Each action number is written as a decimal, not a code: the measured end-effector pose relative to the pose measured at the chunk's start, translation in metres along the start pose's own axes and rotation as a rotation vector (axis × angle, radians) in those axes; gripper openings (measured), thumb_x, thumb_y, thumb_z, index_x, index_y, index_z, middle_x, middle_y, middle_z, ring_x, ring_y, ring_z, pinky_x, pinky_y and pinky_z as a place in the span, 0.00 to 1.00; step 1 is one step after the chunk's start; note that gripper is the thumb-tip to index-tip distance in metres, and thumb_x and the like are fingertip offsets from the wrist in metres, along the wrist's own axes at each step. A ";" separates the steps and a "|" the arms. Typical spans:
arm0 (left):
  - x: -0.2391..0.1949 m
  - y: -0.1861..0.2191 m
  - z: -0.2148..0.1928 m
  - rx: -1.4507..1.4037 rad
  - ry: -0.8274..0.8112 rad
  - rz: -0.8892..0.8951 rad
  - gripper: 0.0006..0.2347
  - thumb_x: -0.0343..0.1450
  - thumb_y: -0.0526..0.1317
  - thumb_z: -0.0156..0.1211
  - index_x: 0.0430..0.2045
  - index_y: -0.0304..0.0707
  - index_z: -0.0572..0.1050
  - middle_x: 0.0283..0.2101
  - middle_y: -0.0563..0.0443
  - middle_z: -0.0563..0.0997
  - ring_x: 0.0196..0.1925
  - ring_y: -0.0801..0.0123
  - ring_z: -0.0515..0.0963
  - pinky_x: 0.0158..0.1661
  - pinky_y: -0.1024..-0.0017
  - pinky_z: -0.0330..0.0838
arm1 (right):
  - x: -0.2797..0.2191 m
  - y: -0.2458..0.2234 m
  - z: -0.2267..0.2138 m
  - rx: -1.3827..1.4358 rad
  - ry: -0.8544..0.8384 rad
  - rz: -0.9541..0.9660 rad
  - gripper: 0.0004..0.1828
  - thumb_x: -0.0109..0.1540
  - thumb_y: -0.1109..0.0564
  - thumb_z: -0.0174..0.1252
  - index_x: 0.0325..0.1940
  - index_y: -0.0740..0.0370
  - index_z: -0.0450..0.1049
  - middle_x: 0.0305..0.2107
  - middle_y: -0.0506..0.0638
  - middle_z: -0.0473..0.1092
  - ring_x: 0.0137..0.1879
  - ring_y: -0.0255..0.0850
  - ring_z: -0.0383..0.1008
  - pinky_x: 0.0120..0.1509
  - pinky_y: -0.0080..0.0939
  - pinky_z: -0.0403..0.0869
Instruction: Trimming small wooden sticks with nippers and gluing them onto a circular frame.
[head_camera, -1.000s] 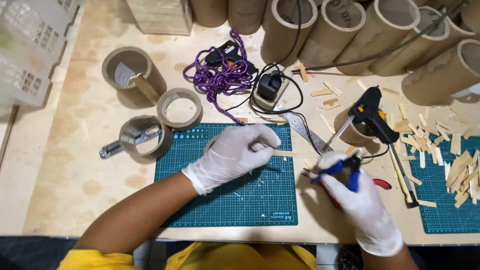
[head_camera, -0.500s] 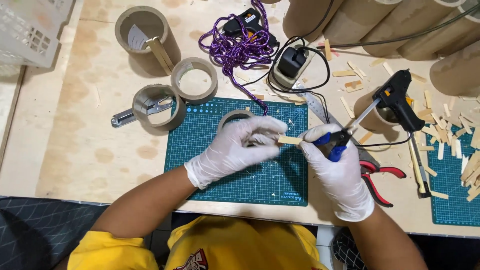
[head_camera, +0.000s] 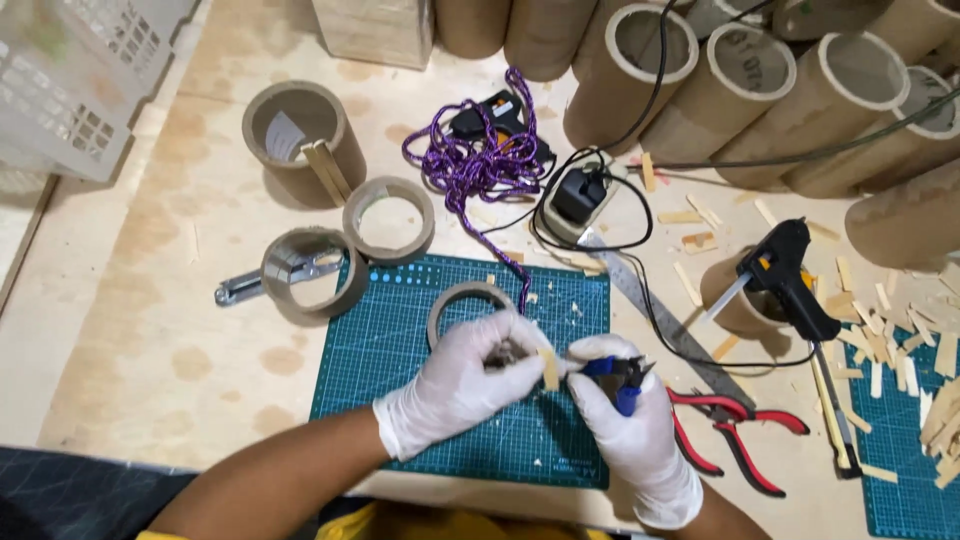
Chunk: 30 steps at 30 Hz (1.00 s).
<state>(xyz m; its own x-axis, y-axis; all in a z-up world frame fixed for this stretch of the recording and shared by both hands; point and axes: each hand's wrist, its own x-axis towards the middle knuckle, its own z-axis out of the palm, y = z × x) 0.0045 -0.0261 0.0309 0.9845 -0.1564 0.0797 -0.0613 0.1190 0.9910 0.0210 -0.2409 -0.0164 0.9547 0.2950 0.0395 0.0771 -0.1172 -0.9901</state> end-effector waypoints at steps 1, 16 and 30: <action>0.000 0.000 0.001 0.006 -0.005 0.007 0.04 0.71 0.30 0.60 0.29 0.42 0.77 0.33 0.53 0.86 0.34 0.73 0.85 0.40 0.75 0.82 | 0.001 -0.002 0.001 0.002 0.005 -0.009 0.14 0.60 0.59 0.64 0.49 0.63 0.75 0.40 0.54 0.77 0.46 0.41 0.81 0.58 0.40 0.78; 0.000 -0.005 0.000 0.184 -0.053 0.002 0.06 0.69 0.36 0.67 0.38 0.41 0.84 0.37 0.53 0.88 0.38 0.74 0.86 0.40 0.79 0.81 | 0.002 -0.009 0.002 0.260 -0.046 0.030 0.05 0.60 0.64 0.63 0.40 0.60 0.77 0.39 0.53 0.73 0.45 0.43 0.75 0.51 0.40 0.76; 0.009 -0.009 -0.014 -0.189 0.242 -0.266 0.13 0.69 0.30 0.65 0.47 0.35 0.81 0.38 0.46 0.84 0.32 0.72 0.86 0.36 0.83 0.80 | 0.013 -0.017 0.001 -0.556 -0.377 0.204 0.21 0.63 0.51 0.57 0.60 0.54 0.74 0.42 0.46 0.78 0.47 0.39 0.80 0.58 0.40 0.75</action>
<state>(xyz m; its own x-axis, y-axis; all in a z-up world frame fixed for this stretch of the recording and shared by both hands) 0.0161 -0.0147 0.0208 0.9736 0.0270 -0.2265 0.2095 0.2868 0.9348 0.0316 -0.2345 0.0009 0.8086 0.5126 -0.2888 0.1386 -0.6430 -0.7532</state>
